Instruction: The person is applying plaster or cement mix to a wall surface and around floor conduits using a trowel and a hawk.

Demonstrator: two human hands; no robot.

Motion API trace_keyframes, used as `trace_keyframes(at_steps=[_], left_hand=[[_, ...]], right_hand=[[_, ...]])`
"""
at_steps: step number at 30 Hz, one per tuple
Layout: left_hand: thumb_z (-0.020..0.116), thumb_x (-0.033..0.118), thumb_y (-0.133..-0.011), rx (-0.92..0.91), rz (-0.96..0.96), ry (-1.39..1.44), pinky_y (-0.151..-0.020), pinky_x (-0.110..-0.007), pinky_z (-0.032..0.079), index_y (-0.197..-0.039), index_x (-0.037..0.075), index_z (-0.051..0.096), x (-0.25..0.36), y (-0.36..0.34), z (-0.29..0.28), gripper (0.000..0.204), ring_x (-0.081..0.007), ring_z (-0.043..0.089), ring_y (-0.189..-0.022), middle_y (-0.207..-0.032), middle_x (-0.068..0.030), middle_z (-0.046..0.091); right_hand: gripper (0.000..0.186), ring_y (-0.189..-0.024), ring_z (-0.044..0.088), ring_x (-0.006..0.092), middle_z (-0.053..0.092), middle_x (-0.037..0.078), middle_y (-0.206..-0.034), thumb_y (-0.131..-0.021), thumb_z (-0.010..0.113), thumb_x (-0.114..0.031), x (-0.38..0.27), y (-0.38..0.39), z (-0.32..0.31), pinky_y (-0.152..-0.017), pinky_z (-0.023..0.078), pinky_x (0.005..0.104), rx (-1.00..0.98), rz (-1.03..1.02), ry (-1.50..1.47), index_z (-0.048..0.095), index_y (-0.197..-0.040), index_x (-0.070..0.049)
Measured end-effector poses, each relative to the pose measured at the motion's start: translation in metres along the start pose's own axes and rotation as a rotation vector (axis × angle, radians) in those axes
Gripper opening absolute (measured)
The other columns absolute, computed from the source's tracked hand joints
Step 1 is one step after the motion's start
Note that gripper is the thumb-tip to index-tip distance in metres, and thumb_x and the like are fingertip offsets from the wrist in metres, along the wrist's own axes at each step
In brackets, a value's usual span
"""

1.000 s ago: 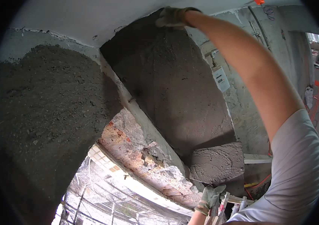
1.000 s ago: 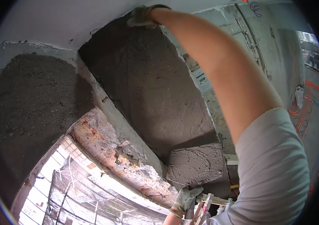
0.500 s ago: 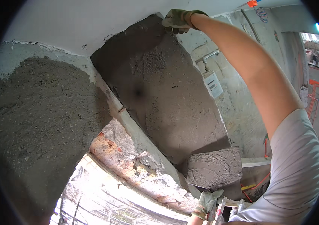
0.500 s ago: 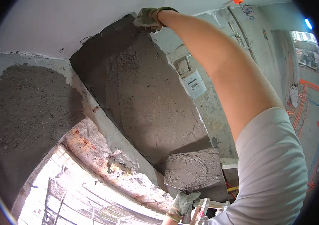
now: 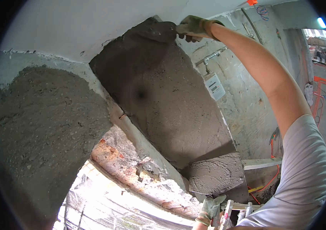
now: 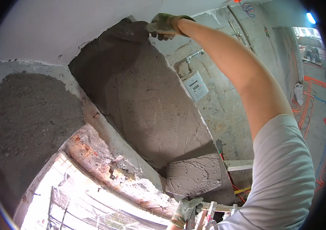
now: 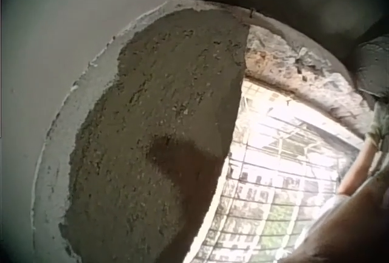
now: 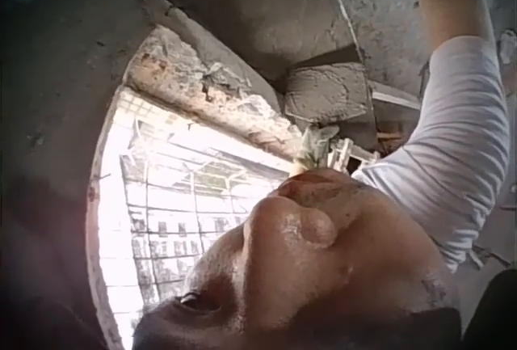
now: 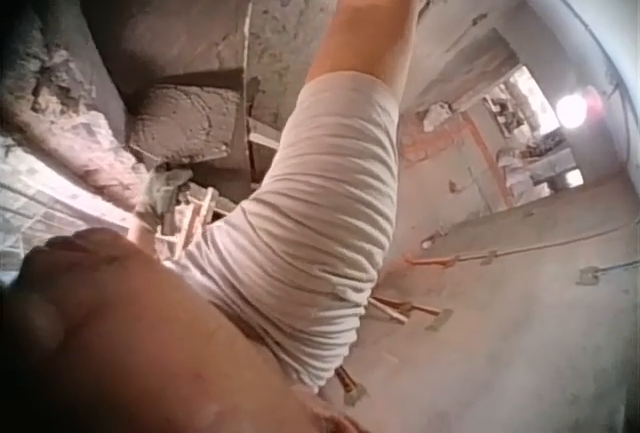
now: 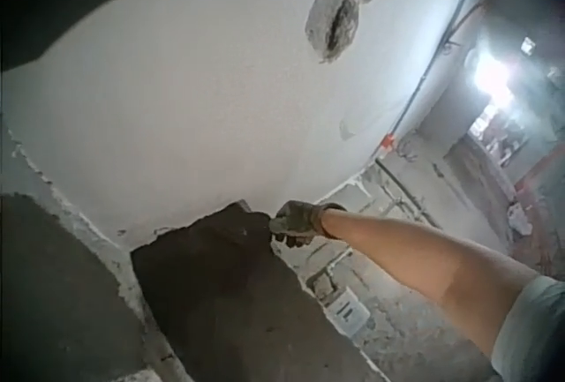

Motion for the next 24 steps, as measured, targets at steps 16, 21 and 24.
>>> trace_keyframes(at_steps=[16,21,24], left_hand=[[0.065,0.019,-0.086,-0.136,0.206,-0.164,-0.048,-0.027,0.044,-0.087,0.008,0.069,-0.039,-0.076,-0.019,0.012,-0.0112,0.055,-0.054,-0.068,-0.0018,0.063],[0.063,0.020,-0.087,-0.162,0.065,-0.050,-0.052,-0.026,0.048,-0.093,0.004,0.069,-0.056,-0.106,-0.007,0.018,-0.0104,0.057,-0.057,-0.071,-0.0022,0.061],[0.067,0.024,-0.083,-0.224,0.708,-0.667,-0.050,-0.027,0.046,-0.097,0.007,0.069,-0.064,-0.102,0.016,0.022,-0.0130,0.057,-0.055,-0.070,-0.0037,0.062]], right_hand=[[0.033,-0.063,0.057,0.0118,0.062,0.005,-0.075,-0.094,0.055,-0.032,0.169,0.174,0.093,-0.055,0.044,0.0255,0.162,0.247,-0.446,0.065,-0.094,-0.001],[0.021,-0.064,0.064,0.0285,0.067,0.017,-0.080,-0.086,0.062,-0.021,0.126,0.394,0.233,-0.054,0.049,0.0411,-0.138,-0.688,0.874,0.067,-0.098,-0.005],[0.022,-0.055,0.060,0.0275,0.063,0.014,-0.071,-0.089,0.059,-0.025,0.173,0.407,0.217,-0.051,0.048,0.0390,-0.231,-0.348,0.495,0.065,-0.099,-0.006]])
Point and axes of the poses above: each hand's wrist, its own y-axis away from the middle knuckle, its own z-axis out of the palm, x = y × z, the point moved 10 cm from there along -y, towards the middle knuckle
